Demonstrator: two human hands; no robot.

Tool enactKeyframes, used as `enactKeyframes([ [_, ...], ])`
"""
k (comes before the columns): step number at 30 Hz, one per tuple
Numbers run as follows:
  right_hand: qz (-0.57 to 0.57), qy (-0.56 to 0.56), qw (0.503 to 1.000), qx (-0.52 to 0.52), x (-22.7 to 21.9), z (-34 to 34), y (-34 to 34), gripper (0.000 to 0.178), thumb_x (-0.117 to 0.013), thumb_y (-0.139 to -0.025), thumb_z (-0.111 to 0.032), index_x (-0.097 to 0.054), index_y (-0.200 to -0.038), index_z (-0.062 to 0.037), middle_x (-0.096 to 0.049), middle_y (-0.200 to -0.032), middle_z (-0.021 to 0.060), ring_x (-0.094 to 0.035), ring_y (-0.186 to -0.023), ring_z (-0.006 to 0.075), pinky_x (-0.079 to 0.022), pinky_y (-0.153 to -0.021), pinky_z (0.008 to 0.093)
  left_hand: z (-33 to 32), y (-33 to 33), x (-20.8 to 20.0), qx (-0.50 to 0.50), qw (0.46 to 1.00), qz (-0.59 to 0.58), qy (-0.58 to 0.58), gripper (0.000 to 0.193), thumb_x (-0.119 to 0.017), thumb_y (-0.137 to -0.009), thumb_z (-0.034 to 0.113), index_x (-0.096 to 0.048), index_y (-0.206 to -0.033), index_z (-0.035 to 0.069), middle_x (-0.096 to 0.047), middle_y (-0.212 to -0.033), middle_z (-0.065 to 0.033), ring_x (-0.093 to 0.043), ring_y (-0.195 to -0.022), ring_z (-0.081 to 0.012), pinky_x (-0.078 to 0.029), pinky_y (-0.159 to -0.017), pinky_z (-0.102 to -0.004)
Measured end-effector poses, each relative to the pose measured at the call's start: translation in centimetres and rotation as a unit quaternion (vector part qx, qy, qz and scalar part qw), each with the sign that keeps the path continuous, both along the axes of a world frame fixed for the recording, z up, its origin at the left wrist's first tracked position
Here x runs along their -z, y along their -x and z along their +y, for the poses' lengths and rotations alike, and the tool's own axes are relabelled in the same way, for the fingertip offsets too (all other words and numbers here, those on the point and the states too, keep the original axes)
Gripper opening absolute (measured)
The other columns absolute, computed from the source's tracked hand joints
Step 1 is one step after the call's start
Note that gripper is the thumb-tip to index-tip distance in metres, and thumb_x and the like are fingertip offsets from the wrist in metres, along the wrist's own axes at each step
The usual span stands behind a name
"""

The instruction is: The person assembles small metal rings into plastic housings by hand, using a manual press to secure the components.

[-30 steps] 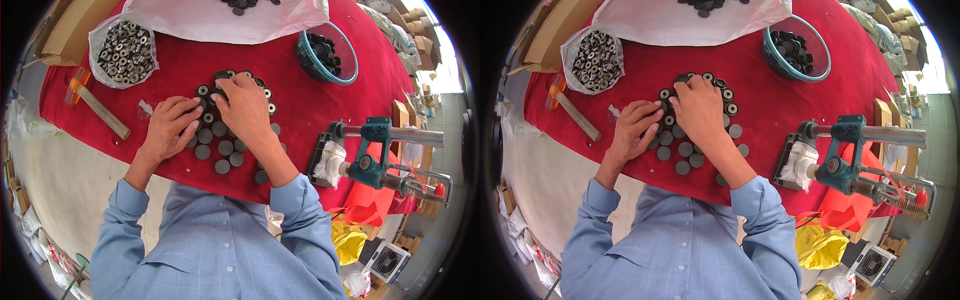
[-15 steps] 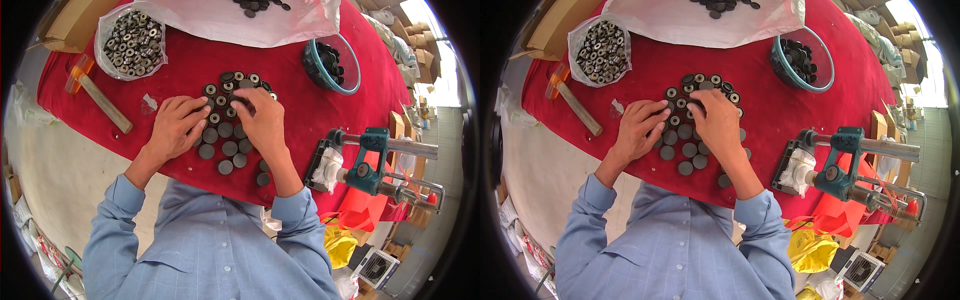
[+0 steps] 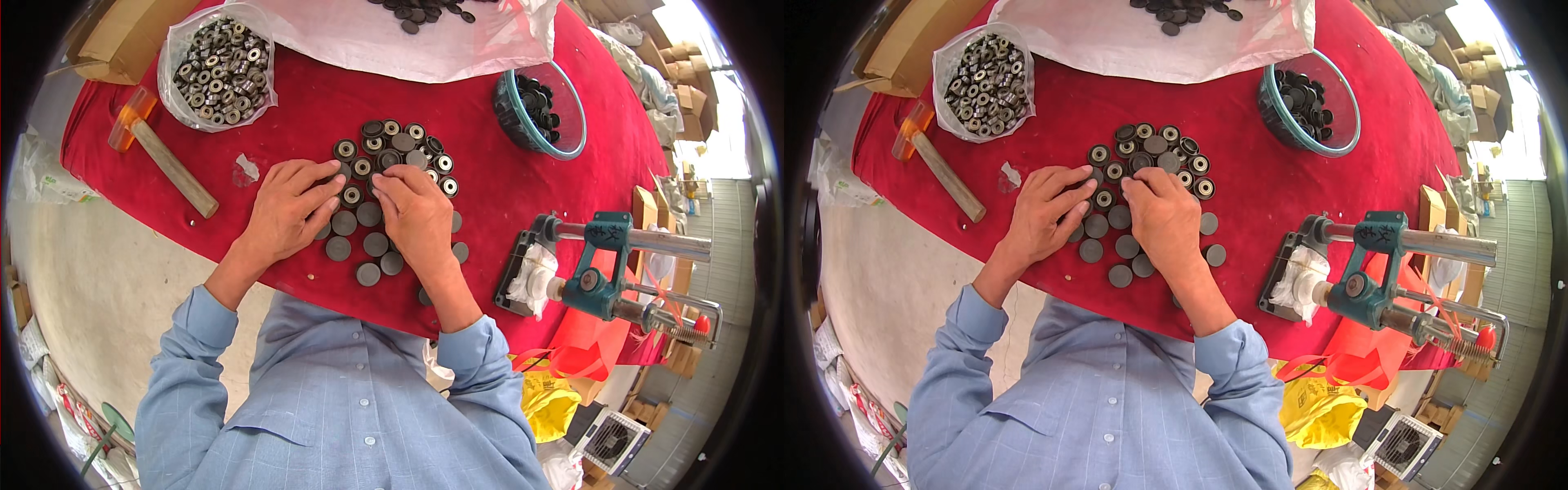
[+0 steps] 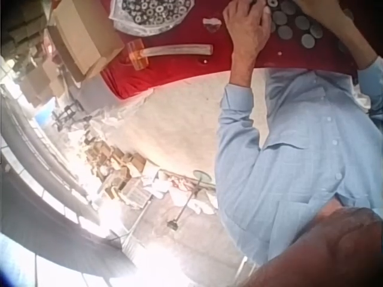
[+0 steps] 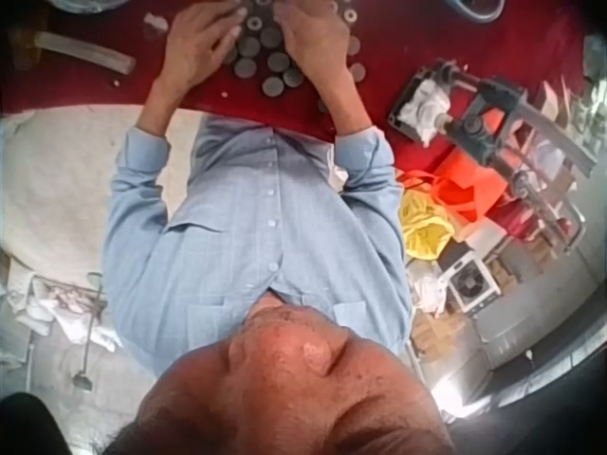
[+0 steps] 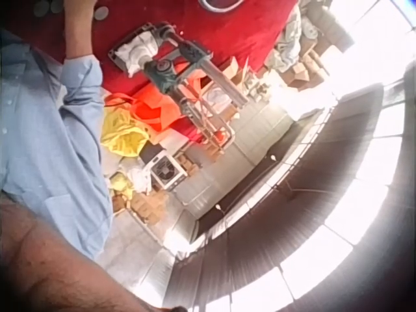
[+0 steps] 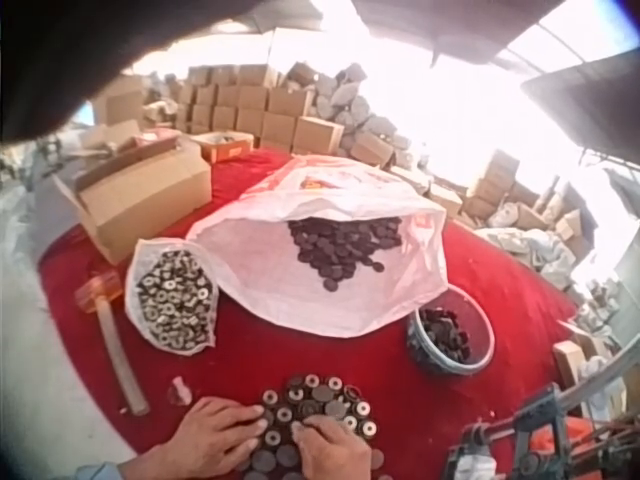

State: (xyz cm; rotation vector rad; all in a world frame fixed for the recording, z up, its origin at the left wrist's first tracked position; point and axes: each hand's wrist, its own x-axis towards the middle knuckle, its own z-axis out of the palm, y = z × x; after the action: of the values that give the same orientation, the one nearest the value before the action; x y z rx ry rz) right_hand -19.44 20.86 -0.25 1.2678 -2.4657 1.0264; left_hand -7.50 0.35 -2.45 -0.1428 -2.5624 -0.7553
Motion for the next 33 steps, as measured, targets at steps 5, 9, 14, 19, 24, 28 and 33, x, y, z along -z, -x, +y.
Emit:
enactKeyframes([
  [5, 0.0, 0.008, 1.0, 0.013, 0.5, 0.2, -0.3, 0.021, -0.083, -0.087, -0.001, -0.08, -0.108, -0.0054, -0.074, -0.108, 0.0076, -0.074, -0.092, 0.0273, -0.061, -0.076, 0.0378, 0.1, 0.1, 0.0, 0.0, 1.0, 0.002, 0.0, 0.03, -0.078, -0.092, 0.013, -0.078, -0.122, 0.008, -0.072, -0.134, -0.0065, -0.067, -0.118, -0.0301, -0.052, -0.102, -0.0468],
  [9, -0.021, 0.023, 0.999, 0.02, 0.7, 0.1, -0.4, 0.022, -0.083, -0.086, 0.001, -0.08, -0.107, -0.0043, -0.073, -0.108, 0.0082, -0.074, -0.093, 0.0274, -0.061, -0.076, 0.0384, 0.0, -0.1, 0.0, 0.001, 1.0, 0.012, -0.004, 0.028, -0.078, -0.091, 0.012, -0.079, -0.119, 0.008, -0.073, -0.131, -0.0068, -0.068, -0.116, -0.03, -0.053, -0.101, -0.0468],
  [14, 0.014, 0.017, 1.0, 0.006, 0.9, 0.2, -0.1, 0.017, -0.079, -0.09, -0.003, -0.078, -0.107, -0.0048, -0.07, -0.108, 0.0071, -0.072, -0.093, 0.0276, -0.059, -0.073, 0.0402, 0.1, -0.1, -0.2, -0.002, 1.0, 0.018, -0.004, 0.026, -0.079, -0.09, 0.013, -0.079, -0.116, 0.008, -0.074, -0.128, -0.0071, -0.069, -0.114, -0.0299, -0.053, -0.1, -0.0465],
  [19, 0.023, -0.019, 0.999, -0.012, 0.4, 0.6, -0.5, 0.022, -0.076, -0.089, -0.001, -0.077, -0.111, -0.004, -0.068, -0.113, 0.0069, -0.07, -0.096, 0.0292, -0.059, -0.076, 0.0413, 0.1, -0.2, -0.1, -0.01, 1.0, 0.023, 0.002, 0.027, -0.079, -0.09, 0.013, -0.079, -0.116, 0.008, -0.074, -0.127, -0.0072, -0.069, -0.113, -0.0302, -0.053, -0.099, -0.0466],
  [24, 0.059, -0.074, 0.995, -0.039, 0.3, 1.1, -1.1, 0.035, -0.07, -0.086, 0.0, -0.075, -0.12, -0.0002, -0.067, -0.119, 0.0115, -0.067, -0.108, 0.0319, -0.058, -0.091, 0.0431, 0.0, -0.1, -0.1, -0.008, 1.0, 0.019, -0.001, 0.027, -0.079, -0.09, 0.013, -0.079, -0.117, 0.008, -0.073, -0.128, -0.0074, -0.068, -0.114, -0.0305, -0.053, -0.099, -0.0468],
  [28, 0.075, -0.091, 0.993, -0.03, 0.1, 1.4, -2.0, 0.035, -0.069, -0.087, -0.002, -0.075, -0.121, 0.0007, -0.067, -0.119, 0.0126, -0.066, -0.112, 0.0318, -0.055, -0.099, 0.0458, 0.2, -0.2, -0.3, -0.008, 1.0, 0.024, -0.001, 0.027, -0.079, -0.09, 0.012, -0.079, -0.117, 0.007, -0.073, -0.128, -0.0082, -0.068, -0.114, -0.0311, -0.053, -0.099, -0.0468],
  [33, 0.089, -0.115, 0.989, -0.022, -0.3, 1.6, -1.1, 0.036, -0.07, -0.087, -0.005, -0.076, -0.122, -0.0076, -0.068, -0.116, 0.007, -0.066, -0.11, 0.0274, -0.05, -0.099, 0.0463, 0.1, -0.2, -0.3, -0.006, 1.0, 0.022, -0.008, 0.028, -0.078, -0.09, 0.008, -0.078, -0.118, 0.007, -0.073, -0.127, -0.0097, -0.069, -0.114, -0.0327, -0.054, -0.098, -0.0469],
])
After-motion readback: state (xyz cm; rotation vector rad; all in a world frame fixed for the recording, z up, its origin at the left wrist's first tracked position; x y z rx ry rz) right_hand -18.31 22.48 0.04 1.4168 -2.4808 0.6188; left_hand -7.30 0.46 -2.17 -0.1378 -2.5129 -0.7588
